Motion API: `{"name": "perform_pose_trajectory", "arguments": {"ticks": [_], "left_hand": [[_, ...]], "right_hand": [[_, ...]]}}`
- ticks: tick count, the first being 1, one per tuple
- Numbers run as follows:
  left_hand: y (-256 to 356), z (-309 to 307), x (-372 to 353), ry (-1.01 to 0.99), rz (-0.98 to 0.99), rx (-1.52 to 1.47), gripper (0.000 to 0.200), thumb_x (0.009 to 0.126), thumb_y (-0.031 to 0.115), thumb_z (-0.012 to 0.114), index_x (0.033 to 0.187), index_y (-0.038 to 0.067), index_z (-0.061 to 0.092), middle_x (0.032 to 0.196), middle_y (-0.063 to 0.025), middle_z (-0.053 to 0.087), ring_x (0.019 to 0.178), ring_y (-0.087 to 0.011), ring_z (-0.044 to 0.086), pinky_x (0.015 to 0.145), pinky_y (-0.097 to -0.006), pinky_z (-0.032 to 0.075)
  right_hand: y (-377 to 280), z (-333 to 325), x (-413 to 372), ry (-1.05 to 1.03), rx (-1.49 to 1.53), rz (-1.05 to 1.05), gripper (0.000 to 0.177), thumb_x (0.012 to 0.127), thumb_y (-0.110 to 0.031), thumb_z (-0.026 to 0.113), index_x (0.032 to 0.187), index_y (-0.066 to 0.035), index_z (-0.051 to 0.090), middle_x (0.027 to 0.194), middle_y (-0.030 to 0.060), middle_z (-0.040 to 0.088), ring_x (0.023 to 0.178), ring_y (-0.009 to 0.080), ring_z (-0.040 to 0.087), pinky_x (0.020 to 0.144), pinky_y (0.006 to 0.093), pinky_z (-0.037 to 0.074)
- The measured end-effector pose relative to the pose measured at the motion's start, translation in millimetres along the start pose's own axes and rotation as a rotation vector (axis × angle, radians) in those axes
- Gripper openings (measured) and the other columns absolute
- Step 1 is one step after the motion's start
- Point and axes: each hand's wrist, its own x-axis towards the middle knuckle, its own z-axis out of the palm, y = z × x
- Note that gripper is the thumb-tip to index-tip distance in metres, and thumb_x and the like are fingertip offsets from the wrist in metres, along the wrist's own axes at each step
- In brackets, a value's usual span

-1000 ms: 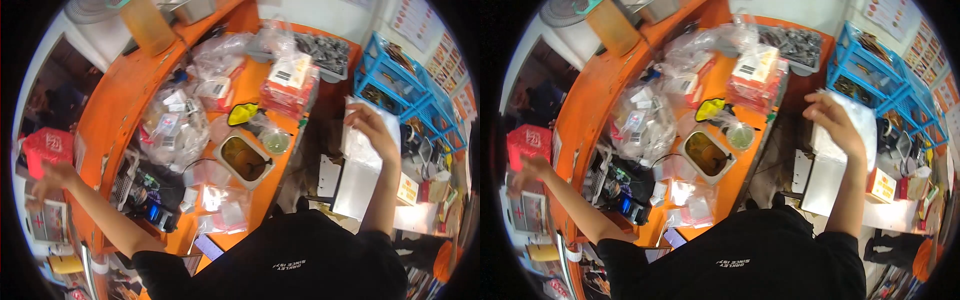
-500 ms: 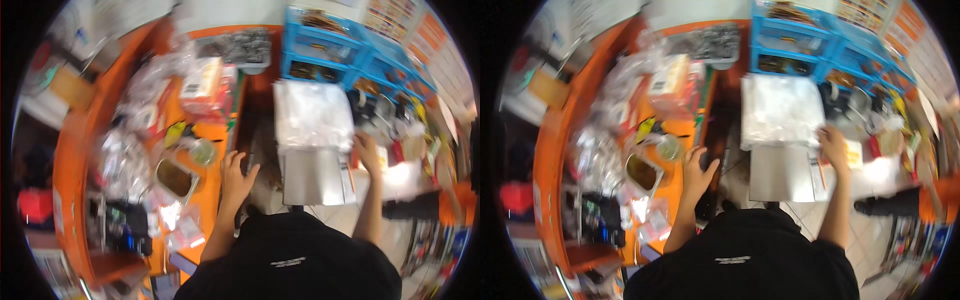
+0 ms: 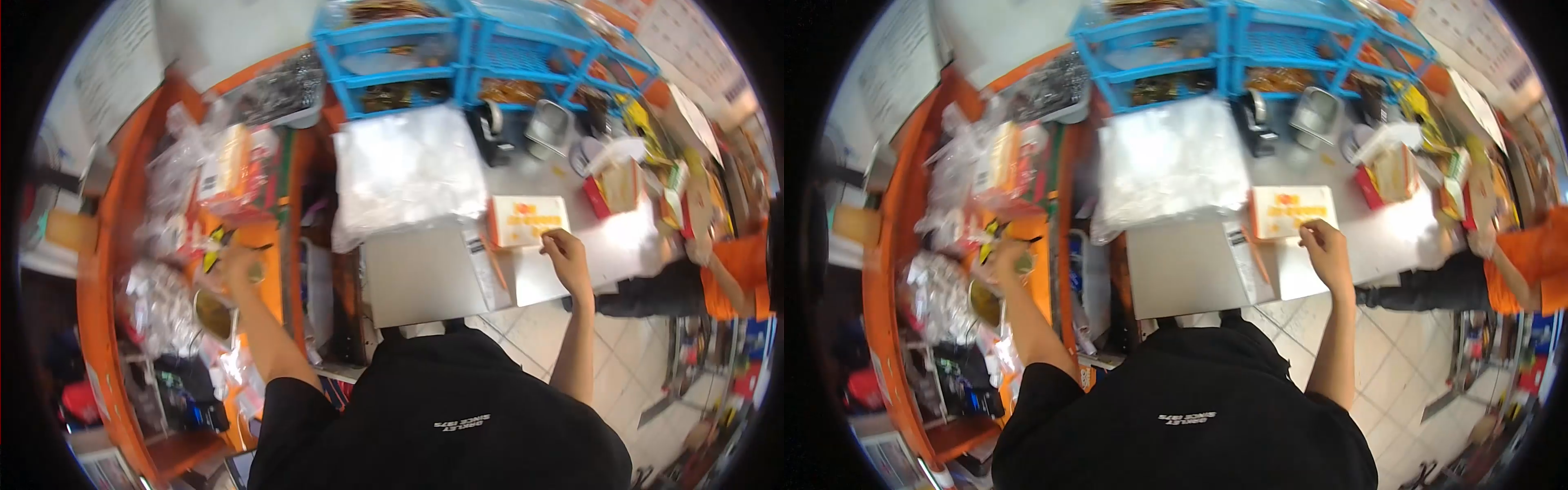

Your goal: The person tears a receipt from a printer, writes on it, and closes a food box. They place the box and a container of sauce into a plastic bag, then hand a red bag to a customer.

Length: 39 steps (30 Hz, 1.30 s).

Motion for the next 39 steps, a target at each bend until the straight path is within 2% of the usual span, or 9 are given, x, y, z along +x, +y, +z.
{"name": "perform_pose_trajectory", "arguments": {"ticks": [8, 12, 18, 20, 21, 27, 28, 33, 39], "left_hand": [[-15.5, 15.0, -7.7, 0.002, 0.034, -0.238, 0.051, 0.072, 0.031, 0.067, 0.110, -0.001, 0.059, 0.108, -0.0228, 0.064, 0.101, -0.0311, 0.062, 0.079, -0.0421, 0.050], [-42.5, 51.1, 9.2, 0.477, 0.286, 0.003, 0.028, 0.075, 0.021, 0.064, 0.089, -0.004, 0.063, 0.083, -0.0219, 0.066, 0.092, -0.0358, 0.063, 0.075, -0.0465, 0.050], [-19.7, 53.7, -13.8, 0.843, 0.012, -0.091, 0.038, 0.079, 0.031, 0.060, 0.091, -0.005, 0.063, 0.087, -0.0297, 0.062, 0.088, -0.0409, 0.060, 0.086, -0.0452, 0.046], [-9.8, 41.3, -24.4, 0.660, -0.168, 0.042, 0.050, 0.081, 0.040, 0.056, 0.099, -0.006, 0.064, 0.099, -0.0309, 0.062, 0.096, -0.0426, 0.059, 0.093, -0.0449, 0.043], [1.5, 1.4, -41.4, 0.167, -0.097, -0.047, 0.065, 0.079, 0.053, 0.053, 0.104, -0.006, 0.064, 0.109, -0.0287, 0.061, 0.107, -0.0412, 0.057, 0.096, -0.0450, 0.041], [-5.3, -2.6, -26.9, -0.008, -0.088, -0.073, 0.077, 0.075, 0.065, 0.051, 0.105, -0.004, 0.066, 0.110, -0.0291, 0.061, 0.110, -0.0388, 0.057, 0.092, -0.0441, 0.044], [-11.4, 0.8, -22.0, -0.022, -0.070, -0.089, 0.077, 0.075, 0.066, 0.049, 0.106, -0.004, 0.065, 0.109, -0.0289, 0.061, 0.109, -0.0394, 0.058, 0.092, -0.0443, 0.044], [-38.9, 30.2, -5.5, 0.212, 0.108, 0.008, 0.063, 0.083, 0.054, 0.047, 0.094, -0.004, 0.068, 0.094, -0.0287, 0.064, 0.094, -0.0430, 0.061, 0.082, -0.0489, 0.047], [1.1, -7.7, -72.0, 0.445, 0.314, -0.182, 0.034, 0.090, 0.027, 0.054, 0.090, -0.005, 0.068, 0.084, -0.0235, 0.066, 0.074, -0.0396, 0.064, 0.068, -0.0444, 0.049]], "right_hand": [[25.9, -25.9, -27.6, 0.118, 0.032, 0.149, 0.021, 0.090, -0.014, 0.057, 0.095, 0.006, 0.062, 0.071, 0.0082, 0.064, 0.066, 0.0113, 0.059, 0.063, 0.0245, 0.045], [40.6, 0.1, -29.9, 0.143, 0.167, 0.161, 0.017, 0.092, -0.010, 0.055, 0.094, 0.005, 0.061, 0.078, 0.0052, 0.063, 0.072, 0.0114, 0.059, 0.066, 0.0233, 0.044], [7.3, 58.4, -24.4, 0.043, 0.337, 0.050, 0.013, 0.093, -0.008, 0.054, 0.093, 0.003, 0.061, 0.076, 0.0025, 0.060, 0.069, 0.0082, 0.056, 0.067, 0.0221, 0.044], [-2.7, 67.7, -17.6, -0.045, 0.338, -0.019, 0.012, 0.092, -0.007, 0.054, 0.093, 0.002, 0.061, 0.077, 0.0029, 0.061, 0.070, 0.0093, 0.057, 0.067, 0.0227, 0.044], [-4.7, 77.9, -15.0, -0.136, 0.303, -0.024, 0.011, 0.092, -0.006, 0.054, 0.095, 0.000, 0.061, 0.082, 0.0035, 0.062, 0.071, 0.0102, 0.059, 0.068, 0.0227, 0.045], [-81.2, 276.3, -25.8, -1.080, 0.555, -0.137, 0.037, 0.091, -0.020, 0.060, 0.122, -0.003, 0.052, 0.110, 0.0110, 0.060, 0.102, 0.0186, 0.059, 0.086, 0.0313, 0.049], [-100.9, 311.0, -24.4, -1.077, 0.325, -0.297, 0.050, 0.089, -0.031, 0.062, 0.128, -0.002, 0.047, 0.118, 0.0148, 0.058, 0.106, 0.0241, 0.058, 0.091, 0.0355, 0.047], [-138.0, 478.8, -38.1, -1.122, 0.884, 0.209, 0.082, 0.084, -0.037, 0.066, 0.147, -0.017, 0.018, 0.131, 0.0173, 0.046, 0.107, 0.0268, 0.054, 0.084, 0.0350, 0.048], [-145.5, 478.8, -47.0, -0.892, 1.081, 0.540, 0.081, 0.084, -0.028, 0.064, 0.147, -0.019, 0.013, 0.119, 0.0093, 0.049, 0.095, 0.0179, 0.053, 0.078, 0.0322, 0.046]]}}
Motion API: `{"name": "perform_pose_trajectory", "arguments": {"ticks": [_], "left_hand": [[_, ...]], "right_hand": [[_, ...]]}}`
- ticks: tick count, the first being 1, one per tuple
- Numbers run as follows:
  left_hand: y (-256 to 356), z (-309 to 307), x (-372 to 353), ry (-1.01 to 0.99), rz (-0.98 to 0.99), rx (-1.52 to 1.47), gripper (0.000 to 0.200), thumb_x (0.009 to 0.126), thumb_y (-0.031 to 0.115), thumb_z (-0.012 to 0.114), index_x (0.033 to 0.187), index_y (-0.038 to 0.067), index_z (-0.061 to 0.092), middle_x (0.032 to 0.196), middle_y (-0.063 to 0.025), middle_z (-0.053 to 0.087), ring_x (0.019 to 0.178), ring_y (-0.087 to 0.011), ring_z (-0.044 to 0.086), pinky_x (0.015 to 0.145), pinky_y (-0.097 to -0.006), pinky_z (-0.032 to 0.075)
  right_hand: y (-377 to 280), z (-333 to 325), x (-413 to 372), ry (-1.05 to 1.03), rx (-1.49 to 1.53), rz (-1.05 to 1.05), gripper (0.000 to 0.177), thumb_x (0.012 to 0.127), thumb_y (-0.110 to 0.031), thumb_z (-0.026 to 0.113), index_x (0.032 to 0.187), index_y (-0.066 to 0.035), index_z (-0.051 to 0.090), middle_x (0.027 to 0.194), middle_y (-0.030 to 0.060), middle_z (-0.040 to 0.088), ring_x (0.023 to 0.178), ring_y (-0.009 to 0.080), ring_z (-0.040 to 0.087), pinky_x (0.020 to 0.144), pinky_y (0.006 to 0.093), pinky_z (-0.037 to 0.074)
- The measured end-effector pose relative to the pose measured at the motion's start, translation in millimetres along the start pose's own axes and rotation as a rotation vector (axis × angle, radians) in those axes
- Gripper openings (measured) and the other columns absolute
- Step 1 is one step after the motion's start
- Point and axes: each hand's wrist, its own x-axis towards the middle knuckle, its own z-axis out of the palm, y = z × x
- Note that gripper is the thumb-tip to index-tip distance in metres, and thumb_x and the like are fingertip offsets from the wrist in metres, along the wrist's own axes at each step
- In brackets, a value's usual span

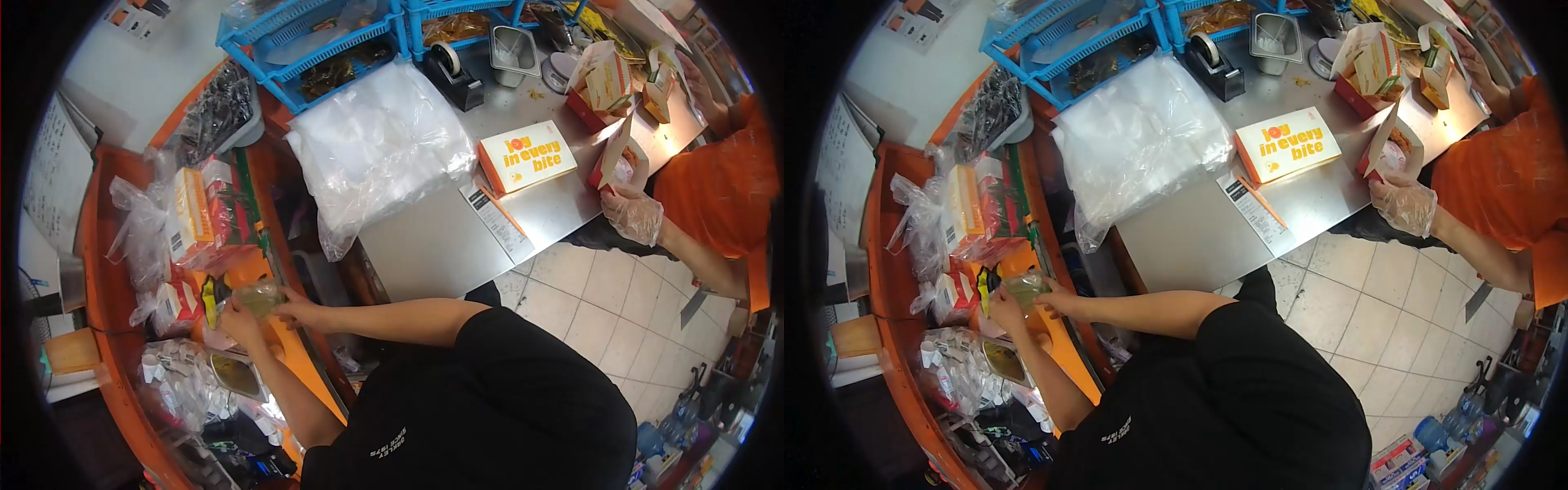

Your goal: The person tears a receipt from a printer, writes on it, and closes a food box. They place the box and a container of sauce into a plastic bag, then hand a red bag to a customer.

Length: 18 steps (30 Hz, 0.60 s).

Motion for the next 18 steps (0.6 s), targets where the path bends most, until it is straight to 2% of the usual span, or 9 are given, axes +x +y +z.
{"name": "perform_pose_trajectory", "arguments": {"ticks": [2, 3, 5, 7, 9, 11, 14, 16, 18], "left_hand": [[38.2, -19.5, -18.1, 0.073, 0.036, -0.341, 0.026, 0.091, 0.018, 0.054, 0.095, -0.006, 0.066, 0.084, -0.0198, 0.067, 0.074, -0.0350, 0.064, 0.067, -0.0394, 0.049], [62.2, -30.2, -30.8, 0.064, 0.039, -0.343, 0.026, 0.091, 0.018, 0.054, 0.095, -0.006, 0.066, 0.084, -0.0198, 0.067, 0.074, -0.0350, 0.064, 0.067, -0.0394, 0.049], [111.8, -49.4, -62.5, 0.236, 0.276, -0.560, 0.021, 0.089, 0.014, 0.059, 0.102, -0.001, 0.067, 0.093, -0.0151, 0.068, 0.080, -0.0284, 0.064, 0.073, -0.0367, 0.050], [153.2, -58.6, -98.7, 0.283, 0.548, -0.567, 0.021, 0.082, 0.011, 0.068, 0.102, 0.004, 0.069, 0.105, -0.0143, 0.066, 0.094, -0.0305, 0.061, 0.084, -0.0397, 0.046], [184.4, -58.4, -138.5, 0.090, 0.728, -0.613, 0.027, 0.072, 0.013, 0.078, 0.096, 0.007, 0.070, 0.110, -0.0132, 0.063, 0.105, -0.0314, 0.056, 0.090, -0.0426, 0.042], [228.6, -51.5, -162.5, -0.047, 0.814, -0.797, 0.032, 0.062, 0.013, 0.084, 0.090, 0.007, 0.069, 0.101, -0.0137, 0.063, 0.102, -0.0326, 0.056, 0.090, -0.0425, 0.044], [274.0, -19.7, -180.2, -0.147, 0.759, -0.885, 0.021, 0.062, 0.010, 0.081, 0.078, 0.007, 0.067, 0.100, -0.0112, 0.059, 0.106, -0.0331, 0.054, 0.092, -0.0431, 0.043], [298.4, 8.5, -179.6, -0.161, 0.889, -0.983, 0.019, 0.061, 0.007, 0.078, 0.071, 0.007, 0.062, 0.098, -0.0098, 0.056, 0.110, -0.0334, 0.052, 0.091, -0.0436, 0.043], [310.4, 47.9, -181.0, -0.173, 0.897, -1.034, 0.019, 0.061, 0.006, 0.078, 0.071, 0.007, 0.061, 0.098, -0.0098, 0.056, 0.110, -0.0338, 0.052, 0.092, -0.0442, 0.043]], "right_hand": [[-13.9, -5.4, -27.0, -0.008, 0.126, -0.155, 0.076, 0.084, -0.025, 0.063, 0.142, -0.017, 0.014, 0.116, 0.0096, 0.047, 0.096, 0.0184, 0.051, 0.085, 0.0326, 0.042], [-27.4, -7.9, -48.7, -0.003, 0.165, -0.194, 0.074, 0.085, -0.023, 0.063, 0.139, -0.017, 0.014, 0.119, 0.0102, 0.046, 0.101, 0.0184, 0.050, 0.086, 0.0330, 0.042], [-50.5, -18.4, -95.9, 0.016, 0.224, -0.283, 0.069, 0.086, -0.019, 0.061, 0.136, -0.017, 0.014, 0.124, 0.0119, 0.043, 0.109, 0.0191, 0.049, 0.089, 0.0343, 0.041], [-67.4, -42.2, -142.5, 0.003, 0.250, -0.373, 0.064, 0.087, -0.014, 0.059, 0.133, -0.017, 0.015, 0.130, 0.0151, 0.040, 0.119, 0.0216, 0.045, 0.094, 0.0381, 0.041], [-66.8, -73.4, -172.4, 0.152, 0.242, -0.524, 0.066, 0.082, -0.009, 0.054, 0.136, -0.012, 0.015, 0.126, 0.0155, 0.044, 0.113, 0.0217, 0.050, 0.094, 0.0342, 0.043], [-77.6, -106.5, -210.4, 0.269, 0.178, -0.539, 0.058, 0.083, -0.013, 0.049, 0.134, -0.009, 0.023, 0.123, 0.0144, 0.046, 0.112, 0.0226, 0.051, 0.096, 0.0340, 0.042], [-75.5, -158.1, -243.3, 0.389, 0.209, -0.493, 0.052, 0.086, -0.015, 0.047, 0.133, -0.005, 0.028, 0.121, 0.0128, 0.048, 0.110, 0.0203, 0.052, 0.089, 0.0316, 0.046], [-75.4, -183.8, -259.1, 0.467, 0.186, -0.438, 0.049, 0.088, -0.016, 0.047, 0.133, -0.003, 0.030, 0.121, 0.0123, 0.049, 0.107, 0.0194, 0.053, 0.086, 0.0304, 0.047], [-79.5, -198.3, -271.5, 0.589, -0.207, -0.212, 0.042, 0.090, -0.020, 0.051, 0.124, 0.003, 0.043, 0.107, 0.0115, 0.059, 0.092, 0.0162, 0.058, 0.078, 0.0285, 0.048]]}}
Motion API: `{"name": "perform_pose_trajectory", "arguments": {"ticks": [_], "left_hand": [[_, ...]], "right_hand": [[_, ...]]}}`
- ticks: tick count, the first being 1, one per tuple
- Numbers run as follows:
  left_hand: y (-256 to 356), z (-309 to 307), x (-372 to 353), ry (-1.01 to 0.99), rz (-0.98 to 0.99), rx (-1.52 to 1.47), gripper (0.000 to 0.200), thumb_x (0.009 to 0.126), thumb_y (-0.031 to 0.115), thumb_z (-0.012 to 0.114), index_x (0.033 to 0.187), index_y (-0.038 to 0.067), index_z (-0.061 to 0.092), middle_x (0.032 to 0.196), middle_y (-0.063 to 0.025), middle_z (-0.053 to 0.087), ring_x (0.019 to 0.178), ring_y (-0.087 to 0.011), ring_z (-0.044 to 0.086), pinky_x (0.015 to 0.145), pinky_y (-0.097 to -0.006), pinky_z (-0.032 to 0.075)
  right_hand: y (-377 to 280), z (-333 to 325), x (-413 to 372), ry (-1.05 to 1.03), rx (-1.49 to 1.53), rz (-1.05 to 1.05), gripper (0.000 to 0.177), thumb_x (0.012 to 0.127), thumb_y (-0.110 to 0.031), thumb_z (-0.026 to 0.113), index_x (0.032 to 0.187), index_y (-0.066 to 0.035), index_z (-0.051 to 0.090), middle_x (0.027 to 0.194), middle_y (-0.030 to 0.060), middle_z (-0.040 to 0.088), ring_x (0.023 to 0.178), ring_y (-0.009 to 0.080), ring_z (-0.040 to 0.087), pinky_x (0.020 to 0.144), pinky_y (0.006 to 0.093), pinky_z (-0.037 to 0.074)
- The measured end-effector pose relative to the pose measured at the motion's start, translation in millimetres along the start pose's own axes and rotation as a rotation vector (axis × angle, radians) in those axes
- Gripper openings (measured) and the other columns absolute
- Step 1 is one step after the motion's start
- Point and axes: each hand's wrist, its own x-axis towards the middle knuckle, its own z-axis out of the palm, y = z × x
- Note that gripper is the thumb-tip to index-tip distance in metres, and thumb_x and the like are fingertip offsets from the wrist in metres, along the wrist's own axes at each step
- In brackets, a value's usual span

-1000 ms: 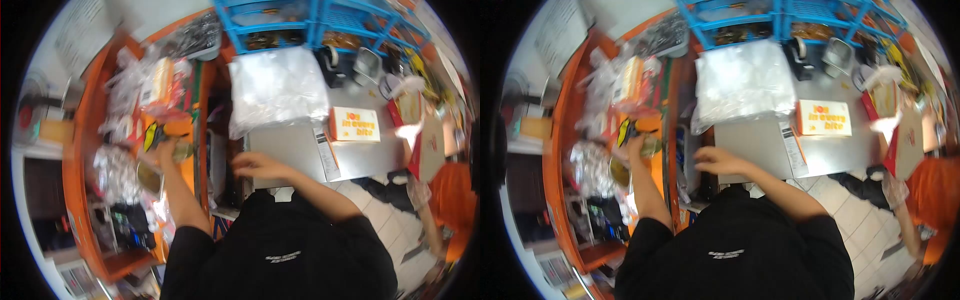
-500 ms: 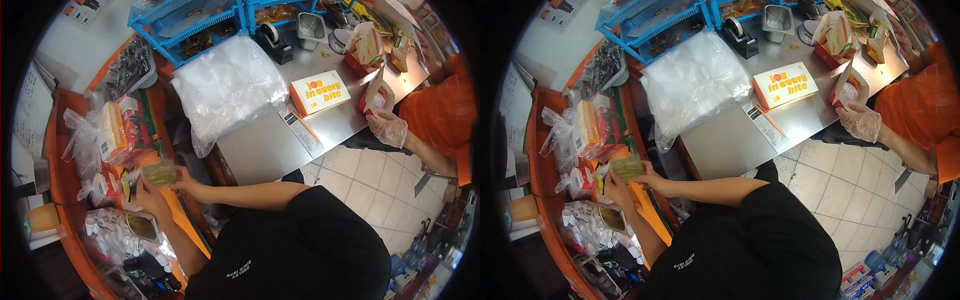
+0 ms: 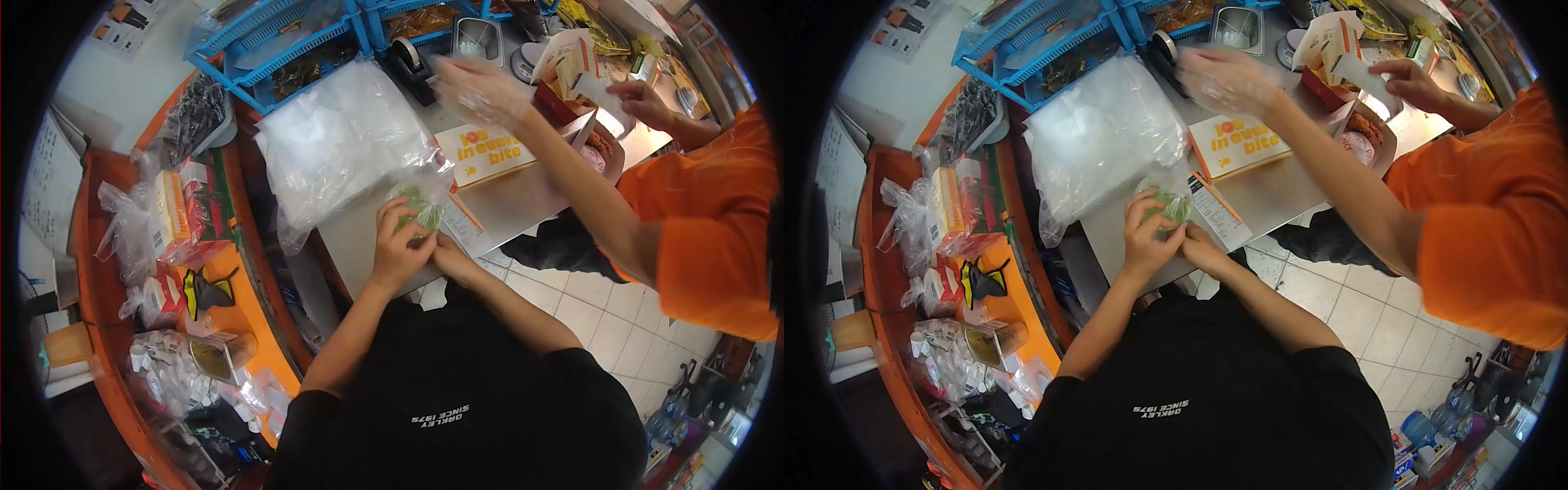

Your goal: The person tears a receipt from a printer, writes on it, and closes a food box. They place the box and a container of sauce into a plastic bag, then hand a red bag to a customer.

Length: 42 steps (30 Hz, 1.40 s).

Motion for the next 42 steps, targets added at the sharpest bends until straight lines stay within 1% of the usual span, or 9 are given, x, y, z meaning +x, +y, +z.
{"name": "perform_pose_trajectory", "arguments": {"ticks": [7, 11, 13, 17, 21, 23, 28, 33, 42], "left_hand": [[16.5, -8.3, 23.2, -0.090, 0.017, 0.023, 0.021, 0.063, 0.009, 0.077, 0.077, 0.006, 0.062, 0.104, -0.0096, 0.058, 0.112, -0.0329, 0.051, 0.095, -0.0455, 0.041], [11.8, -61.4, -15.5, 0.043, -0.275, 0.165, 0.011, 0.077, 0.012, 0.068, 0.082, 0.004, 0.061, 0.076, -0.0071, 0.060, 0.076, -0.0216, 0.057, 0.075, -0.0348, 0.044], [-11.9, -85.4, -65.4, 0.223, -0.638, 0.019, 0.009, 0.083, 0.010, 0.062, 0.082, 0.002, 0.058, 0.064, -0.0032, 0.053, 0.064, -0.0170, 0.052, 0.070, -0.0295, 0.040], [-30.8, -91.0, -162.8, 0.553, -0.693, 0.277, 0.011, 0.088, 0.009, 0.056, 0.086, -0.001, 0.055, 0.073, -0.0079, 0.053, 0.072, -0.0220, 0.055, 0.072, -0.0337, 0.045], [-57.5, -102.9, -262.0, -0.612, -1.643, 0.182, 0.048, 0.092, 0.028, 0.051, 0.130, -0.001, 0.046, 0.137, -0.0178, 0.043, 0.127, -0.0264, 0.040, 0.105, -0.0371, 0.031], [-39.0, -109.6, -273.3, -0.713, -1.805, -0.310, 0.049, 0.092, 0.029, 0.052, 0.130, -0.001, 0.046, 0.137, -0.0178, 0.043, 0.127, -0.0263, 0.040, 0.105, -0.0366, 0.032], [-17.7, -111.7, -276.6, -0.399, -1.831, -0.873, 0.052, 0.091, 0.033, 0.052, 0.131, 0.000, 0.045, 0.137, -0.0177, 0.044, 0.127, -0.0260, 0.041, 0.105, -0.0352, 0.032], [-7.0, -105.3, -268.3, -0.275, -1.774, -1.106, 0.055, 0.091, 0.037, 0.053, 0.132, 0.000, 0.045, 0.137, -0.0177, 0.044, 0.126, -0.0258, 0.042, 0.105, -0.0338, 0.032], [-14.5, -83.4, -188.1, -0.446, -1.549, -1.309, 0.061, 0.090, 0.043, 0.054, 0.133, 0.001, 0.045, 0.137, -0.0176, 0.045, 0.125, -0.0253, 0.044, 0.105, -0.0313, 0.033]], "right_hand": [[-24.2, -72.4, -80.2, 0.048, -0.820, -0.072, 0.025, 0.088, -0.024, 0.058, 0.088, 0.001, 0.066, 0.077, 0.0185, 0.065, 0.070, 0.0283, 0.063, 0.067, 0.0388, 0.049], [31.2, -143.0, -110.4, 0.316, -1.178, 0.183, 0.056, 0.093, -0.041, 0.046, 0.064, 0.003, 0.063, 0.065, 0.0202, 0.063, 0.062, 0.0347, 0.062, 0.067, 0.0440, 0.048], [63.0, -175.8, -112.9, 0.150, -1.068, 0.652, 0.072, 0.090, -0.063, 0.032, 0.095, -0.001, 0.069, 0.101, 0.0227, 0.066, 0.102, 0.0347, 0.061, 0.090, 0.0443, 0.045], [146.9, -189.3, -114.6, 0.095, -0.776, 0.810, 0.103, 0.080, -0.078, 0.033, 0.147, -0.001, 0.013, 0.142, 0.0256, 0.037, 0.132, 0.0380, 0.037, 0.108, 0.0436, 0.031], [169.2, -181.2, -93.7, 0.035, -0.825, 0.834, 0.106, 0.077, -0.083, 0.030, 0.149, -0.007, 0.011, 0.144, 0.0222, 0.036, 0.130, 0.0342, 0.040, 0.108, 0.0428, 0.031], [165.7, -177.6, -87.6, -0.130, -0.640, 0.942, 0.101, 0.079, -0.081, 0.031, 0.148, -0.009, 0.016, 0.143, 0.0192, 0.039, 0.129, 0.0327, 0.042, 0.107, 0.0425, 0.032], [130.1, -159.5, -71.8, -0.416, -0.769, 0.699, 0.065, 0.095, -0.058, 0.032, 0.140, -0.012, 0.040, 0.127, 0.0114, 0.056, 0.101, 0.0233, 0.060, 0.082, 0.0380, 0.052], [139.0, -147.3, -71.4, -0.381, -0.621, 0.470, 0.063, 0.097, -0.047, 0.032, 0.147, -0.008, 0.025, 0.148, 0.0116, 0.034, 0.135, 0.0263, 0.032, 0.109, 0.0377, 0.028], [75.9, -139.3, -77.5, -0.242, 0.673, 0.178, 0.063, 0.097, -0.048, 0.038, 0.135, 0.003, 0.037, 0.130, 0.0213, 0.049, 0.122, 0.0288, 0.048, 0.105, 0.0405, 0.037]]}}
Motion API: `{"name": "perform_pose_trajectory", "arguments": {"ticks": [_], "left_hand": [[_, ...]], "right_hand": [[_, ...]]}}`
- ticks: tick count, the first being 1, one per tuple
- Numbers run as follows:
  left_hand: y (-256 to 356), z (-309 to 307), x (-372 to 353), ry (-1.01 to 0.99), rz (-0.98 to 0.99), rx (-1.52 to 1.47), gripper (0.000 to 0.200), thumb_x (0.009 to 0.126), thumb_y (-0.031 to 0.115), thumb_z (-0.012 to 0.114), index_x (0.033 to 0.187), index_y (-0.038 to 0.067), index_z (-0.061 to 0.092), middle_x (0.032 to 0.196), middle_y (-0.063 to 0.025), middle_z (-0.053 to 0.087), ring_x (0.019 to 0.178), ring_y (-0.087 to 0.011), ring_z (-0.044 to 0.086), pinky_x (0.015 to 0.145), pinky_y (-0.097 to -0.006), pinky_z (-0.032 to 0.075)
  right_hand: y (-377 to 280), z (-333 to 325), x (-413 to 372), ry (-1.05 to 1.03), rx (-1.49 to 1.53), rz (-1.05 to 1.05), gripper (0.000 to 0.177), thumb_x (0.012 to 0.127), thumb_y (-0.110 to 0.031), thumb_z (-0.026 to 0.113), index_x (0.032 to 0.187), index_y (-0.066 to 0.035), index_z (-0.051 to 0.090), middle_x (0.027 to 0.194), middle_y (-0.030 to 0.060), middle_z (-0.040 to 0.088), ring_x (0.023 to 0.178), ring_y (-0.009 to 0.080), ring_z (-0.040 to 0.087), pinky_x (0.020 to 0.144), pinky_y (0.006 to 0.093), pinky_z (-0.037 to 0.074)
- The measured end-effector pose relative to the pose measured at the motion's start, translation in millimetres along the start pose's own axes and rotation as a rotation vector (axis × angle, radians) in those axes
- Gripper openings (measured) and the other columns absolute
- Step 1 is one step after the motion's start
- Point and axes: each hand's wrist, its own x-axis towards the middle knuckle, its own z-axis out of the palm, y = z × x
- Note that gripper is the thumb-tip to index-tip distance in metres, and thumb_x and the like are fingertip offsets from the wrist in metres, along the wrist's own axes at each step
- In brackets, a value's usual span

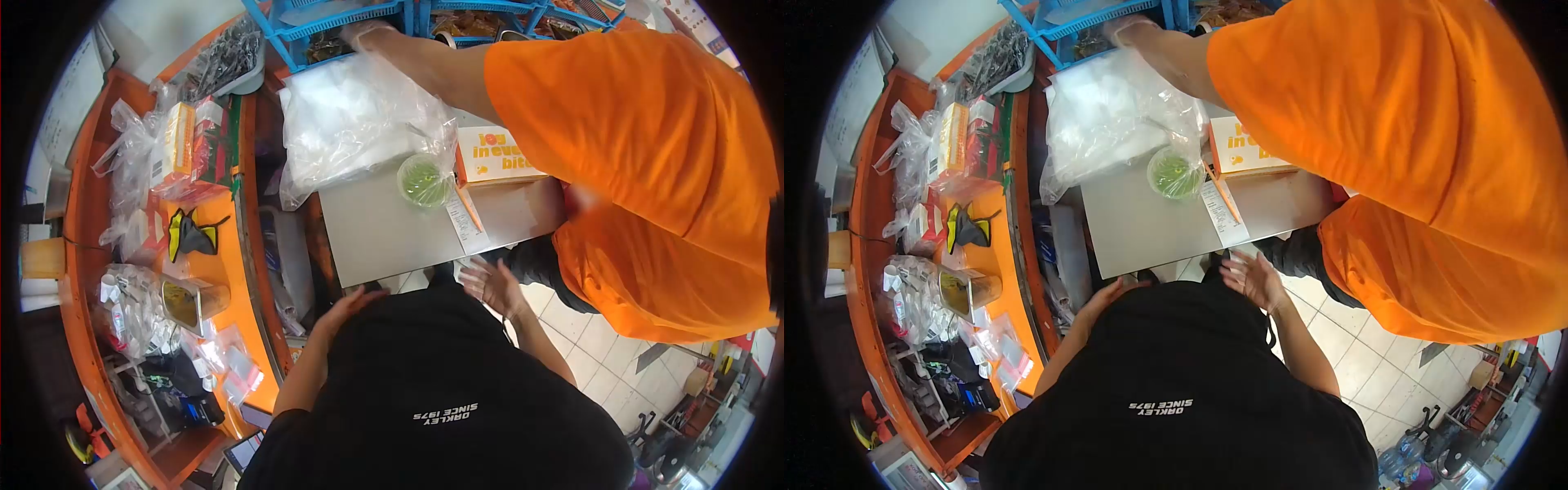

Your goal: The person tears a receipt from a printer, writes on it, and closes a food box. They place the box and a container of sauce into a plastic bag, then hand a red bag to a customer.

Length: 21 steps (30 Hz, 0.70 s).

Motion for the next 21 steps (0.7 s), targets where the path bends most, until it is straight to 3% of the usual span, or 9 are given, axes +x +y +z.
{"name": "perform_pose_trajectory", "arguments": {"ticks": [2, 4, 5, 9, 11, 13, 15, 18, 21], "left_hand": [[19.5, 21.2, -3.3, -0.149, 0.055, 0.198, 0.063, 0.094, 0.047, 0.043, 0.139, 0.003, 0.039, 0.143, -0.0127, 0.039, 0.132, -0.0223, 0.036, 0.110, -0.0312, 0.026], [21.2, 30.2, -11.4, -0.218, 0.104, 0.261, 0.062, 0.097, 0.048, 0.038, 0.140, 0.003, 0.037, 0.143, -0.0104, 0.038, 0.133, -0.0201, 0.034, 0.110, -0.0310, 0.024], [7.3, 23.9, -18.1, -0.176, 0.095, 0.210, 0.060, 0.097, 0.047, 0.039, 0.138, 0.003, 0.039, 0.141, -0.0105, 0.040, 0.130, -0.0195, 0.036, 0.108, -0.0309, 0.026], [-36.6, -3.5, -32.2, 0.041, 0.037, -0.032, 0.052, 0.097, 0.042, 0.042, 0.131, 0.003, 0.046, 0.131, -0.0107, 0.049, 0.121, -0.0169, 0.044, 0.101, -0.0302, 0.034], [-34.1, -7.9, -32.9, 0.088, 0.029, -0.046, 0.048, 0.097, 0.040, 0.044, 0.127, 0.003, 0.050, 0.126, -0.0109, 0.053, 0.116, -0.0156, 0.048, 0.097, -0.0299, 0.037], [-4.6, -2.6, -29.8, 0.089, 0.034, 0.055, 0.044, 0.097, 0.037, 0.045, 0.124, 0.003, 0.054, 0.121, -0.0110, 0.057, 0.111, -0.0144, 0.052, 0.093, -0.0296, 0.041], [42.7, 16.9, -35.3, 0.058, 0.031, 0.298, 0.040, 0.098, 0.035, 0.047, 0.120, 0.003, 0.057, 0.116, -0.0112, 0.061, 0.106, -0.0131, 0.056, 0.089, -0.0293, 0.045], [117.2, 64.3, -39.6, -0.020, 0.089, 0.945, 0.029, 0.096, 0.028, 0.051, 0.106, 0.003, 0.060, 0.102, -0.0087, 0.062, 0.100, -0.0124, 0.056, 0.081, -0.0264, 0.046], [124.9, 105.7, -0.2, 0.112, 0.561, 1.131, 0.026, 0.088, 0.020, 0.058, 0.106, 0.002, 0.052, 0.088, -0.0082, 0.056, 0.087, -0.0145, 0.056, 0.073, -0.0285, 0.047]], "right_hand": [[-5.3, 19.2, 5.3, 0.061, -0.369, -0.114, 0.062, 0.096, -0.048, 0.039, 0.134, 0.001, 0.040, 0.130, 0.0188, 0.050, 0.124, 0.0267, 0.046, 0.107, 0.0408, 0.034], [8.1, 14.1, -24.1, 0.259, -1.034, 0.189, 0.063, 0.095, -0.050, 0.041, 0.135, -0.001, 0.044, 0.138, 0.0118, 0.046, 0.127, 0.0262, 0.042, 0.111, 0.0381, 0.025], [47.1, -74.0, -29.3, 0.195, -1.568, 0.260, 0.063, 0.094, -0.051, 0.041, 0.139, -0.007, 0.041, 0.142, 0.0129, 0.043, 0.131, 0.0271, 0.039, 0.111, 0.0365, 0.024], [59.7, -168.7, -59.7, 0.349, -1.791, 0.950, 0.069, 0.093, -0.059, 0.031, 0.146, -0.014, 0.030, 0.152, 0.0196, 0.018, 0.139, 0.0361, 0.020, 0.112, 0.0439, 0.022], [42.3, -99.0, -40.1, 0.708, -0.679, 0.416, 0.069, 0.094, -0.058, 0.035, 0.139, -0.005, 0.039, 0.141, 0.0221, 0.039, 0.132, 0.0319, 0.035, 0.108, 0.0443, 0.030], [-9.7, -15.0, -21.1, 0.256, -0.888, 0.145, 0.056, 0.096, -0.045, 0.045, 0.129, 0.000, 0.048, 0.119, 0.0163, 0.057, 0.114, 0.0249, 0.053, 0.099, 0.0398, 0.040], [-54.7, 84.2, -10.7, 0.127, -0.976, -0.187, 0.035, 0.096, -0.031, 0.053, 0.113, 0.000, 0.059, 0.093, 0.0080, 0.066, 0.094, 0.0172, 0.061, 0.087, 0.0318, 0.047], [-92.0, 134.6, 8.0, 0.462, -1.351, -0.367, 0.024, 0.085, -0.022, 0.067, 0.078, 0.000, 0.064, 0.067, 0.0061, 0.063, 0.082, 0.0186, 0.061, 0.071, 0.0326, 0.047], [-87.1, 129.5, 31.7, 0.518, -1.935, -0.653, 0.022, 0.079, -0.022, 0.070, 0.077, 0.000, 0.064, 0.072, 0.0119, 0.062, 0.081, 0.0277, 0.059, 0.069, 0.0373, 0.046]]}}
